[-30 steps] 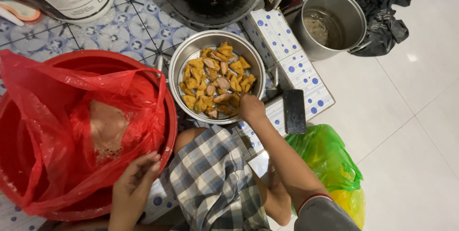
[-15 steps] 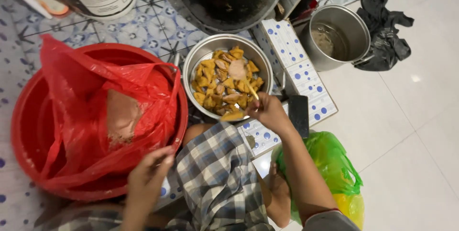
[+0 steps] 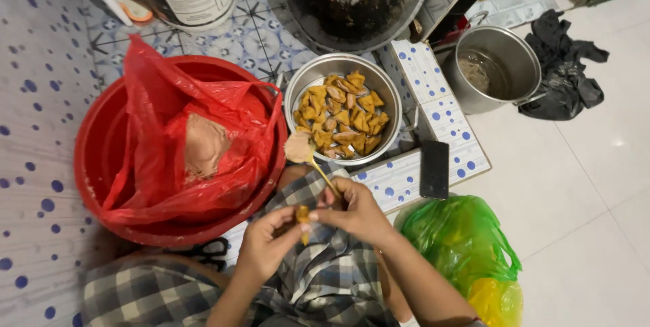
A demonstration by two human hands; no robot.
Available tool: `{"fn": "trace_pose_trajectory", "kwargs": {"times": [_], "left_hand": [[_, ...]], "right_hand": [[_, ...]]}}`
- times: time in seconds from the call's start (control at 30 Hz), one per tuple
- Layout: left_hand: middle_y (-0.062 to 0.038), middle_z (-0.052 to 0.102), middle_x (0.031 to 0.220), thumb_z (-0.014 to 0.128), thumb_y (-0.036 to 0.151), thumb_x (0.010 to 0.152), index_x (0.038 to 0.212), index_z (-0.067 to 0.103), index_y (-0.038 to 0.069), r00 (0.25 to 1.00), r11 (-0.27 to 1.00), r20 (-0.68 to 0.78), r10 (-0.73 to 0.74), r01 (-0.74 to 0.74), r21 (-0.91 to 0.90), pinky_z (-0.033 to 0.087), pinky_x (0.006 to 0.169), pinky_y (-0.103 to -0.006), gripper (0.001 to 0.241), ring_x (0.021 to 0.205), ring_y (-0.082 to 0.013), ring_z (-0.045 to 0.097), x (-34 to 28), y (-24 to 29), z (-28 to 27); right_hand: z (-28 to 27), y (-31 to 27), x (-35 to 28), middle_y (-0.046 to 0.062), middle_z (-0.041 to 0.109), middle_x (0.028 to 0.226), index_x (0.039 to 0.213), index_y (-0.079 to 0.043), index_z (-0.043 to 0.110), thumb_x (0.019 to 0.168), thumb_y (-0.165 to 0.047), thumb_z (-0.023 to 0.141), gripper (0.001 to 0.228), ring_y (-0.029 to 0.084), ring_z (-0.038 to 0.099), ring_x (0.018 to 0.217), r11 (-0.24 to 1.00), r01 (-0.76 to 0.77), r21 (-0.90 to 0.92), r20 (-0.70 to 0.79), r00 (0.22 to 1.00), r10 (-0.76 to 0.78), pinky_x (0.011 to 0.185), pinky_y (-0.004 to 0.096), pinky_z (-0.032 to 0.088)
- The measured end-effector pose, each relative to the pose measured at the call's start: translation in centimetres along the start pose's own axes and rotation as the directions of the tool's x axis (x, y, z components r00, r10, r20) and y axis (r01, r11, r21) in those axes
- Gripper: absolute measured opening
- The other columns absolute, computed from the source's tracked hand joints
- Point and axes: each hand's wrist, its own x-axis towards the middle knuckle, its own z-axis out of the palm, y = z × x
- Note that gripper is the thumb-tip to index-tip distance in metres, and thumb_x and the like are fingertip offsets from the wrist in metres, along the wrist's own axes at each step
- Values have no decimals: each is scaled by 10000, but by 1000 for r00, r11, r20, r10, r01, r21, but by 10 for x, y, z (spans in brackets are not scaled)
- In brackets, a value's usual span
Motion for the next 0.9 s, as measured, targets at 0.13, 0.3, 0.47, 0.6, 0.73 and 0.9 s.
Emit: {"fn": "trace_pose_trajectory", "kwargs": {"times": [0.13,0.3,0.47,0.6,0.73,0.9], "left_hand": [[-180,751,1298,766,59,837,1392,620,30,998,988,-48,31,-37,-147,558,999,-304,575,1173,-192,713,-8,-23,-2],[-79,775,1294,712,173,901,1368,651,76,998,995,0,63,-63,79,588,999,-271,480,1178,-124,735,-33,-7,9],[35,813,1094,596,201,946,1403,678,191,999,966,-53,8,6,260,512,726,-217,464,814,-54,649,-49,-1,9],[-17,788,1289,713,356,866,1399,649,101,998,977,-26,-60,64,203,566,950,-202,595,1118,-55,738,-54,3,12],[42,842,1151,833,229,804,1302,735,145,999,958,-41,-5,17,286,575,904,-196,515,1014,-18,744,-52,-9,0],[-1,824,1218,730,211,868,1243,791,142,995,972,-94,24,-2,233,576,883,-193,386,1059,-38,747,-58,-4,-10]], "right_hand": [[20,7,-17,2,642,824,881,-99,650,750,-74,909,291,85,622,744,997,-54,-53,-87,995,49,685,212,543],[28,27,-32,7,724,831,896,-98,736,788,-81,877,179,107,653,744,996,-84,-1,-100,991,84,715,236,545],[34,24,-43,47,765,828,928,-29,764,842,-12,812,100,108,696,738,986,-106,132,-102,988,119,706,242,579],[33,28,-47,44,790,909,952,-44,783,856,-20,727,113,118,709,806,997,-77,-6,-72,995,76,758,268,566],[42,19,-50,31,764,828,930,-18,774,872,-63,785,74,87,672,728,991,-117,62,-36,992,120,679,222,539],[52,13,-49,30,776,875,964,-31,778,882,-45,775,83,86,680,741,994,-108,-29,-30,994,107,699,215,561]]}}
